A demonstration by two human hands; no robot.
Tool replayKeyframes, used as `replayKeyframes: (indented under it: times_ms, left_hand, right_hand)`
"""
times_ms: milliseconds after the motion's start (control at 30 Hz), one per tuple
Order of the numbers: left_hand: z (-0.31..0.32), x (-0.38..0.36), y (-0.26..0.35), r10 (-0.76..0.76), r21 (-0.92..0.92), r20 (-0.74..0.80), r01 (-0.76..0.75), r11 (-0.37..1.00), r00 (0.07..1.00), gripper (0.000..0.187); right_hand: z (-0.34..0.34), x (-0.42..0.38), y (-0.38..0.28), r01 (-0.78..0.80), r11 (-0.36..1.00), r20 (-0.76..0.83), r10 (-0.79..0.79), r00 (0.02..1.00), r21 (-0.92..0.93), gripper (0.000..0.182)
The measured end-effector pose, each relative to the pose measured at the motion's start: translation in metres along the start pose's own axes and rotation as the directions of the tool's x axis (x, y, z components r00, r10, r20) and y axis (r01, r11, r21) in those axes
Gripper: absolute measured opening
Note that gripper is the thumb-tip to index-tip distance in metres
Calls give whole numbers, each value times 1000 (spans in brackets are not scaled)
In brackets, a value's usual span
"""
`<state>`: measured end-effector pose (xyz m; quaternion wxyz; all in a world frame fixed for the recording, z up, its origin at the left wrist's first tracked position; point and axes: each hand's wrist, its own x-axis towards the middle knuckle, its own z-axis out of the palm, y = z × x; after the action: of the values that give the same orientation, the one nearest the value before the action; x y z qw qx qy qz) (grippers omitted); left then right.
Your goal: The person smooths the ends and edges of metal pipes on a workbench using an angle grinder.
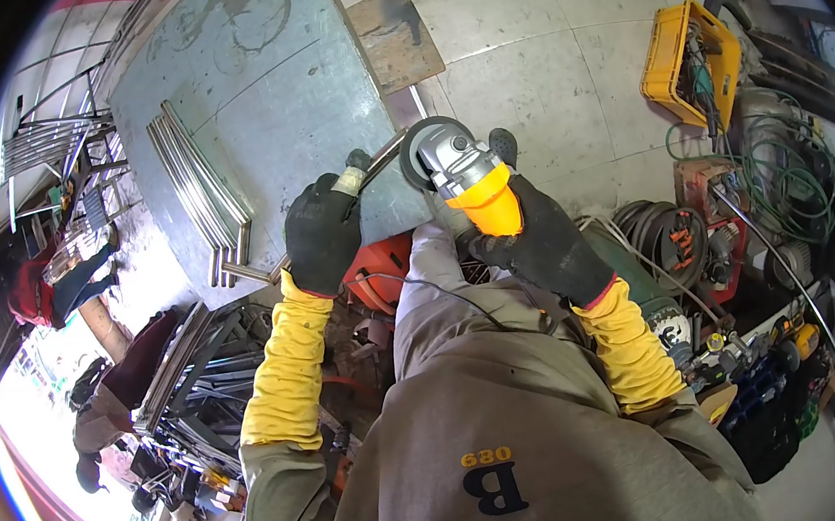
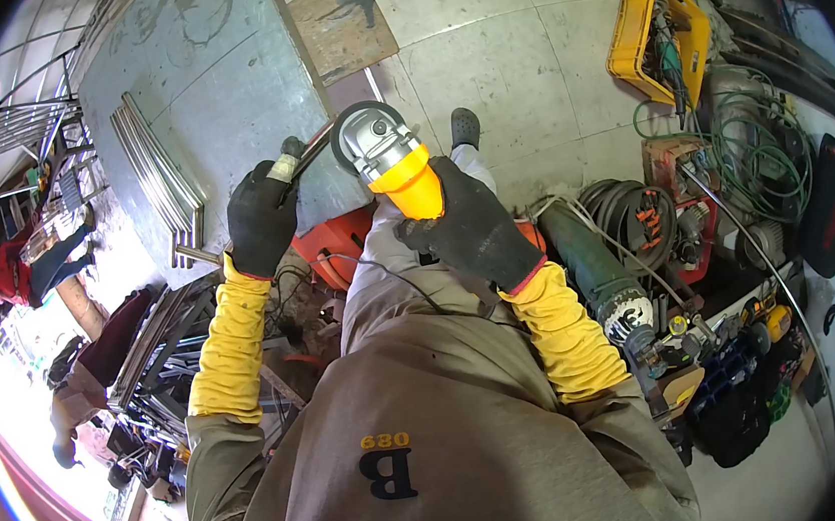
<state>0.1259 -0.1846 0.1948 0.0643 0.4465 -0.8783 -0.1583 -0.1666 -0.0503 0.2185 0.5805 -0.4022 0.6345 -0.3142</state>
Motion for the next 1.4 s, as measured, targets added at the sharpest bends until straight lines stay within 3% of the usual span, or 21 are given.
replayKeyframes:
  times_ms: [100, 267, 367, 500, 867, 1400]
  left_hand:
    - [6, -5, -7, -3, -28, 1, 3, 1000, 1000, 34]
    - [4, -2, -1, 13, -11, -6, -13, 1000, 1000, 57]
    - [5, -2, 0, 46, 11, -33, -45, 999, 998, 60]
    - [6, -6, 1, -7, 45, 28, 6, 999, 1000, 54]
    - [15, -7, -2, 96, 85, -127, -85, 993, 987, 66]
    - [15, -8, 0, 81, 104, -100, -71, 992, 992, 67]
  right_hand:
    - [-1, -2, 2, 17, 1000, -6, -17, 1000, -14, 58]
    - [0, 0, 3, 26, 999, -21, -27, 999, -47, 58]
    - [0, 1, -1, 27, 1000, -6, -27, 1000, 3, 58]
    - [-2, -1, 2, 45, 999, -9, -45, 999, -21, 56]
    - [-7, -5, 2, -11, 1000, 1, 11, 1000, -3, 55]
    - [-6, -2, -7, -63, 997, 39, 65, 997, -48, 56]
